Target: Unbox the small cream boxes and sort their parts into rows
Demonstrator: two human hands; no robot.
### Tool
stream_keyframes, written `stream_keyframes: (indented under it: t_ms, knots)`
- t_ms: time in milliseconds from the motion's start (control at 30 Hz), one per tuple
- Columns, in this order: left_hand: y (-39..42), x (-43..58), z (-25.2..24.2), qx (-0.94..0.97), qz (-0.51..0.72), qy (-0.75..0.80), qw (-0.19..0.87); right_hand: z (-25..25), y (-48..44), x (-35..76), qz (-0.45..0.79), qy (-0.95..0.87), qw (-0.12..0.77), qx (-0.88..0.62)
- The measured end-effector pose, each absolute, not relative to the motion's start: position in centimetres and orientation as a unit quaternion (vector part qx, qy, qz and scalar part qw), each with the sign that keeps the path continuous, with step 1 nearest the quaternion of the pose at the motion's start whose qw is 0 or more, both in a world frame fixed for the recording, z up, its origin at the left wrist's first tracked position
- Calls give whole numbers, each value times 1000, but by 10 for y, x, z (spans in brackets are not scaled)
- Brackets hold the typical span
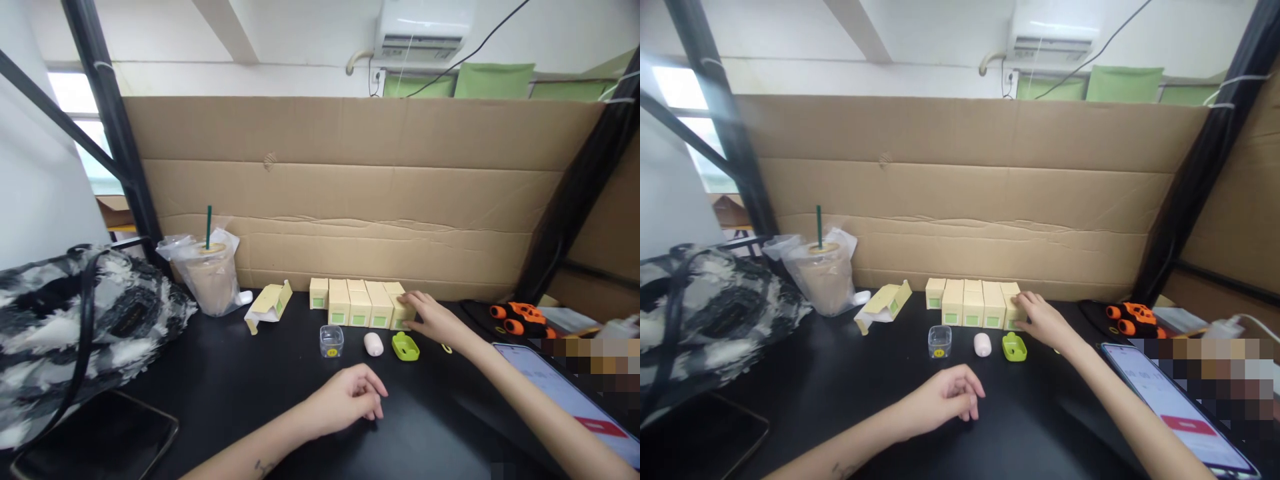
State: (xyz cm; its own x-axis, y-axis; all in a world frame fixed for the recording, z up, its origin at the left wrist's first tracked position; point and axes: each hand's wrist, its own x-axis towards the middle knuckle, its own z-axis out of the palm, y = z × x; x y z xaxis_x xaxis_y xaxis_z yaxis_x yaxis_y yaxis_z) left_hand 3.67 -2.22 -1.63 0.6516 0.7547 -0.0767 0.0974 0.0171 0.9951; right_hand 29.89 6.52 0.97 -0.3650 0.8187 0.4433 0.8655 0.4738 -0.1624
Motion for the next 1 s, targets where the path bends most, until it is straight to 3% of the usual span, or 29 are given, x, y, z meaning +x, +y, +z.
stream_keyframes:
  t_ms: [300, 500, 600, 767, 1000]
  knots:
    - [-24, 35, -9, 684, 279, 328, 589, 28, 48, 308, -60, -818, 272, -503]
    - [-32, 25, 6, 843, 397, 326, 158, 47, 1, 282, -54, -841, 307, -442]
    - [-32, 22, 4, 872, 383, 300, 60, 36, -23, 254, 38, -877, 289, -382]
    - [-32, 19, 14, 908, 314, 275, 48, 19, -38, 227, 102, -876, 314, -351]
    - [-33, 16, 24, 896, 339, 280, 61, 16, -39, 225, 27, -864, 348, -363]
